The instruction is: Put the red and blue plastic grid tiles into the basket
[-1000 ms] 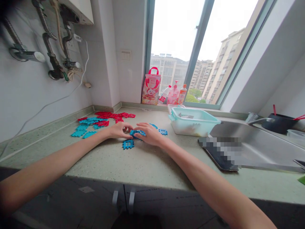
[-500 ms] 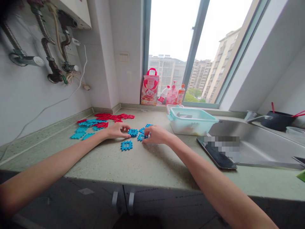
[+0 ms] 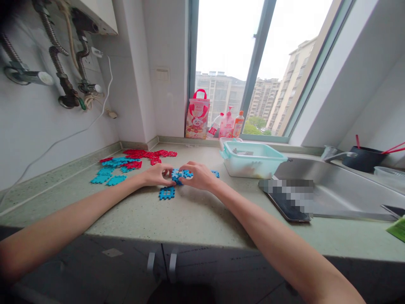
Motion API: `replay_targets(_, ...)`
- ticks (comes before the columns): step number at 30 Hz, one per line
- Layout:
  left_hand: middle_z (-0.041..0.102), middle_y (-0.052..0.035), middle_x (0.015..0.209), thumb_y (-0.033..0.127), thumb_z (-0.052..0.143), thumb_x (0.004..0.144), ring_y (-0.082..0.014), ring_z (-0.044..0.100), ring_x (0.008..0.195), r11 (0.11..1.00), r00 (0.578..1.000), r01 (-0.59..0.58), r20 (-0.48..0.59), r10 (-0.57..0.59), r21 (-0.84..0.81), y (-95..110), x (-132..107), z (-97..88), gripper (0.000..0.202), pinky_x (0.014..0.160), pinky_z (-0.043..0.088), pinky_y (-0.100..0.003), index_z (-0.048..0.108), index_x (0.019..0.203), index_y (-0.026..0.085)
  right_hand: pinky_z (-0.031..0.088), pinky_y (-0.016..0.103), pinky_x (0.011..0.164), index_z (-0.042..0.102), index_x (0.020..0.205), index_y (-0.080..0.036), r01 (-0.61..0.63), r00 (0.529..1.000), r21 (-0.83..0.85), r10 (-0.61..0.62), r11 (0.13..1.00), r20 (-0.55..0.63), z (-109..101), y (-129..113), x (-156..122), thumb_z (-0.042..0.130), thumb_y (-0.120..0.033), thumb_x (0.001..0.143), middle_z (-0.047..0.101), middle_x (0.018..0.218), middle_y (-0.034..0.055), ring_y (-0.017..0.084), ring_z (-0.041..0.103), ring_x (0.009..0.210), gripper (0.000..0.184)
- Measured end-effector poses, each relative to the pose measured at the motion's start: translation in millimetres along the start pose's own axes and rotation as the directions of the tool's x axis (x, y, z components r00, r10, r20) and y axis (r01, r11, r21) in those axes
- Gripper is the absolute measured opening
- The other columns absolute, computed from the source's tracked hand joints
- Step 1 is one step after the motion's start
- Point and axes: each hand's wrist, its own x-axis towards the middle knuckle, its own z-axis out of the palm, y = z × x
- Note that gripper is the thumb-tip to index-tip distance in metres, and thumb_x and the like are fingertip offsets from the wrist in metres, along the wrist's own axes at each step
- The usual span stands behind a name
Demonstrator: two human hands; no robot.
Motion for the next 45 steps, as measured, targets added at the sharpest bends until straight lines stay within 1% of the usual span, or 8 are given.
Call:
replay_targets(4,0.068,-0.0016,0.081,0.048,0.081,0.072,-0.0175,0.057,0.074,1.000,1.000,-0.015,-0.003,0.014,-0.018,-6,1,2.9,0.042,0.065,0.039,-0.028,0.079,0.102,0.019,0.050,0.035,0.098,0.077,0.115,-0.028,0.057,0.998,0.010,-0.058,0.998,0.037,-1,3,2,0.073,-0.039,0.095,0.072,0.114,0.0068,0.022,0.068,0.108,0.023)
replay_targets(9,0.070,-0.0032,0.085,0.053,0.081,0.072,-0.0190,0.061,0.078,1.000,1.000,-0.003,-0.009,0.003,-0.003,-12,1,0.5,0.045,0.067,0.042,-0.028,0.079,0.102,0.019,0.050,0.036,0.098,0.075,0.123,-0.025,-0.061,0.996,-0.049,0.057,0.997,-0.076,-15,19,-1,0.060,-0.037,0.103,0.073,0.117,0.0089,0.022,0.068,0.107,0.028)
replay_targets(15,0.069,-0.0031,0.084,0.061,0.080,0.070,-0.0177,0.060,0.074,0.993,0.995,0.096,-0.044,-0.093,0.072,-28,2,-5.8,0.053,0.066,0.041,-0.028,0.079,0.102,0.020,0.048,0.043,0.107,0.082,0.113,-0.027,-0.045,0.998,-0.201,0.053,0.979,0.035,-7,39,-8,0.070,-0.040,0.097,0.072,0.125,0.0113,0.027,0.066,0.116,0.023)
replay_targets(20,0.070,-0.0027,0.084,0.066,0.078,0.070,-0.0171,0.059,0.072,0.989,0.992,0.109,-0.071,-0.102,0.097,-36,3,-7.9,0.054,0.063,0.039,-0.027,0.078,0.099,0.020,0.048,0.040,0.104,0.083,0.105,-0.028,-0.018,0.997,-0.144,0.028,0.989,0.068,-3,30,-6,0.079,-0.045,0.090,0.076,0.117,0.0091,0.026,0.067,0.112,0.023)
replay_targets(25,0.069,-0.0036,0.081,0.061,0.078,0.069,-0.0181,0.058,0.073,0.984,0.986,0.147,-0.096,-0.138,0.097,-34,1,-13.7,0.051,0.065,0.039,-0.028,0.078,0.097,0.018,0.049,0.035,0.092,0.082,0.102,-0.029,-0.128,0.982,-0.147,0.146,0.981,0.122,-7,14,-3,0.077,-0.037,0.090,0.080,0.097,0.0031,0.024,0.069,0.097,0.015)
replay_targets(35,0.064,0.0003,0.078,0.048,0.081,0.070,-0.0157,0.057,0.072,1.000,1.000,0.016,0.000,-0.016,-0.006,-19,2,-1.3,0.040,0.063,0.038,-0.026,0.077,0.098,0.019,0.050,0.033,0.085,0.078,0.106,-0.026,-0.072,0.981,-0.016,0.068,0.997,-0.182,-6,10,6,0.082,-0.026,0.083,0.079,0.097,0.0018,0.020,0.067,0.089,0.024)
replay_targets(41,0.062,0.0008,0.077,0.046,0.081,0.072,-0.0151,0.054,0.071,0.999,1.000,-0.013,0.015,0.014,-0.031,-11,2,0.1,0.036,0.062,0.036,-0.025,0.076,0.094,0.018,0.050,0.039,0.101,0.080,0.107,-0.028,0.129,0.990,0.056,-0.124,0.990,-0.073,7,8,7,0.075,-0.030,0.093,0.079,0.112,0.0042,0.022,0.070,0.105,0.015)
replay_targets(45,0.063,0.0003,0.077,0.050,0.080,0.073,-0.0153,0.055,0.071,0.999,1.000,-0.005,0.013,0.006,-0.039,-12,1,-0.8,0.039,0.062,0.037,-0.026,0.077,0.095,0.018,0.049,0.041,0.106,0.077,0.119,-0.027,0.038,0.990,0.067,-0.028,0.997,-0.140,-5,19,6,0.064,-0.034,0.101,0.076,0.124,0.0072,0.024,0.067,0.119,0.024)
